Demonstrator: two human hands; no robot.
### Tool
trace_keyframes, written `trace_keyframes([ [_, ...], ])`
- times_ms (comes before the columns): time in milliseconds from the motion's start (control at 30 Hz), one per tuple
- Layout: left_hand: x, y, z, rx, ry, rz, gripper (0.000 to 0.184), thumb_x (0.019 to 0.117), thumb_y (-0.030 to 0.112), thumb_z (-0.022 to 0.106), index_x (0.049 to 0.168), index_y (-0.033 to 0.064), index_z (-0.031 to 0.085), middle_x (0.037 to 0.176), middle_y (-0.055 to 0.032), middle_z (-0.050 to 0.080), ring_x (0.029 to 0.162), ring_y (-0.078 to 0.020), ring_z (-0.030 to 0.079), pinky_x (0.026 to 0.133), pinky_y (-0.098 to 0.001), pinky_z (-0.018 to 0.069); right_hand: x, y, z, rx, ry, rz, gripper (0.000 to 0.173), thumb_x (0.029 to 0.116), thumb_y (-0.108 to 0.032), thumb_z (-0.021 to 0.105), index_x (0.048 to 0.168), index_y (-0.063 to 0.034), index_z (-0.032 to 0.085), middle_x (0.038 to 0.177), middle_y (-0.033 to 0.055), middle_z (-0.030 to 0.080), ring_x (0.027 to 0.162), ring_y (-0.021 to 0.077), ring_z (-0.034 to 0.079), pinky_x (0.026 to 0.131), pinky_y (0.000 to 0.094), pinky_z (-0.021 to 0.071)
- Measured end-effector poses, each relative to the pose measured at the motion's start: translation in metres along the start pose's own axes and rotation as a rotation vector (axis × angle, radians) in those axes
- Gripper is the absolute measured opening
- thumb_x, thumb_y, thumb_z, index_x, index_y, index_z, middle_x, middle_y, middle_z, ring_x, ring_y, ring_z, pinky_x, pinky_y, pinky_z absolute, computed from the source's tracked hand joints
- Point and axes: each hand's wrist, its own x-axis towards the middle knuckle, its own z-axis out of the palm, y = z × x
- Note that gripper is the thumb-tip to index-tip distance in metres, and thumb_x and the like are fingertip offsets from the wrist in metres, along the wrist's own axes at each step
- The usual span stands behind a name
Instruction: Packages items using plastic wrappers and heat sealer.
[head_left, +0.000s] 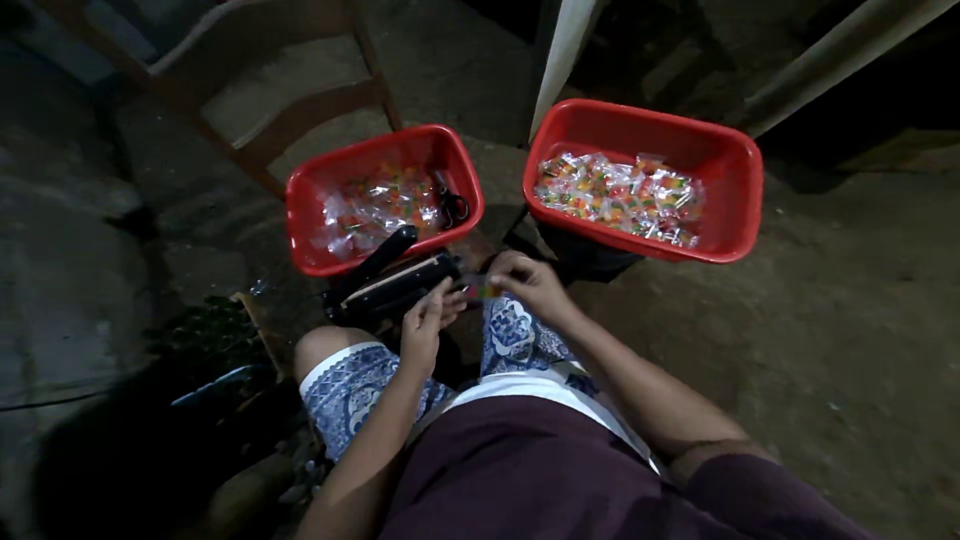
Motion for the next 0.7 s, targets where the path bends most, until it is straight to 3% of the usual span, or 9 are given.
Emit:
trace_keyframes([
  [67,0.007,0.000,-0.013,0.012,-0.007,-0.005,0.049,0.1103,0.024,0.032,0.147,-0.0063,0.043,0.118,-0.0128,0.072,0.103,-0.0181,0.072,0.092,-0.0339,0.0582,0.018,0.008,-0.044,-0.138,0.205,-0.048,0.017,0.0977,-0.011,0.067,0.106,0.0037,0.067,0.098,0.0077,0.070,0.085,0.0092,0.066,0.081,0.0313,0.0579],
  [200,0.023,0.000,-0.035,-0.019,0.050,0.050,0.037,0.1084,0.015,0.037,0.133,-0.0073,0.055,0.108,-0.0097,0.074,0.098,-0.0166,0.072,0.091,-0.0331,0.0591,0.045,0.001,-0.108,-0.146,0.530,-0.096,0.011,0.0964,-0.011,0.066,0.102,-0.0026,0.061,0.090,-0.0028,0.065,0.080,0.0014,0.062,0.080,0.0240,0.0556],
  [267,0.029,-0.001,-0.035,-0.056,0.046,0.036,0.033,0.1035,0.011,0.050,0.131,-0.0069,0.056,0.112,-0.0095,0.072,0.103,-0.0166,0.071,0.093,-0.0341,0.0585,0.043,-0.015,-0.091,-0.138,0.457,-0.070,0.011,0.0970,-0.010,0.066,0.103,-0.0021,0.061,0.090,-0.0025,0.064,0.079,0.0013,0.062,0.079,0.0238,0.0554],
  [400,0.036,-0.009,-0.017,-0.291,-0.074,0.036,0.076,0.0873,0.024,0.078,0.149,0.0001,0.040,0.136,-0.0077,0.061,0.122,-0.0173,0.062,0.102,-0.0374,0.0539,0.038,-0.032,0.013,0.046,0.149,-0.003,0.005,0.0917,-0.001,0.066,0.096,0.0002,0.063,0.088,0.0008,0.066,0.078,0.0045,0.063,0.074,0.0254,0.0568],
  [433,0.037,-0.009,-0.012,-0.394,-0.047,0.022,0.070,0.0874,0.019,0.077,0.146,0.0027,0.043,0.133,-0.0055,0.062,0.118,-0.0162,0.063,0.101,-0.0371,0.0546,0.041,-0.029,0.036,0.117,0.077,0.005,0.004,0.0913,0.000,0.067,0.094,-0.0008,0.064,0.087,-0.0004,0.066,0.077,0.0036,0.064,0.073,0.0245,0.0573],
  [500,0.039,-0.004,-0.006,-0.544,0.128,-0.027,0.031,0.0947,0.002,0.062,0.126,0.0033,0.057,0.111,-0.0037,0.070,0.099,-0.0143,0.070,0.092,-0.0346,0.0586,0.055,-0.019,0.065,0.204,-0.044,0.028,0.003,0.0938,-0.001,0.066,0.094,-0.0013,0.064,0.086,-0.0003,0.068,0.074,0.0033,0.065,0.071,0.0238,0.0584],
  [567,0.043,0.002,-0.014,-0.577,0.302,-0.081,0.016,0.1012,-0.003,0.050,0.113,0.0028,0.060,0.100,-0.0034,0.071,0.089,-0.0132,0.071,0.085,-0.0315,0.0604,0.085,-0.007,0.072,0.072,-0.139,-0.035,0.010,0.0991,-0.009,0.062,0.101,0.0005,0.065,0.091,0.0020,0.068,0.080,0.0042,0.065,0.078,0.0252,0.0572],
  [633,0.044,0.009,-0.032,-0.568,0.407,-0.128,0.015,0.1038,-0.003,0.049,0.114,0.0015,0.059,0.100,-0.0052,0.072,0.089,-0.0141,0.072,0.084,-0.0307,0.0607,0.133,0.004,0.065,-0.315,-0.161,-0.053,0.025,0.1037,-0.017,0.058,0.117,0.0031,0.066,0.105,0.0129,0.070,0.094,0.0178,0.068,0.089,0.0377,0.0564],
  [700,0.041,0.015,-0.048,-0.547,0.460,-0.135,0.018,0.1032,-0.003,0.050,0.118,-0.0003,0.060,0.101,-0.0074,0.071,0.088,-0.0157,0.072,0.082,-0.0320,0.0611,0.188,0.021,0.062,-0.733,-0.207,0.115,0.036,0.1027,-0.018,0.060,0.131,0.0039,0.060,0.123,0.0266,0.065,0.112,0.0411,0.066,0.097,0.0598,0.0516],
])
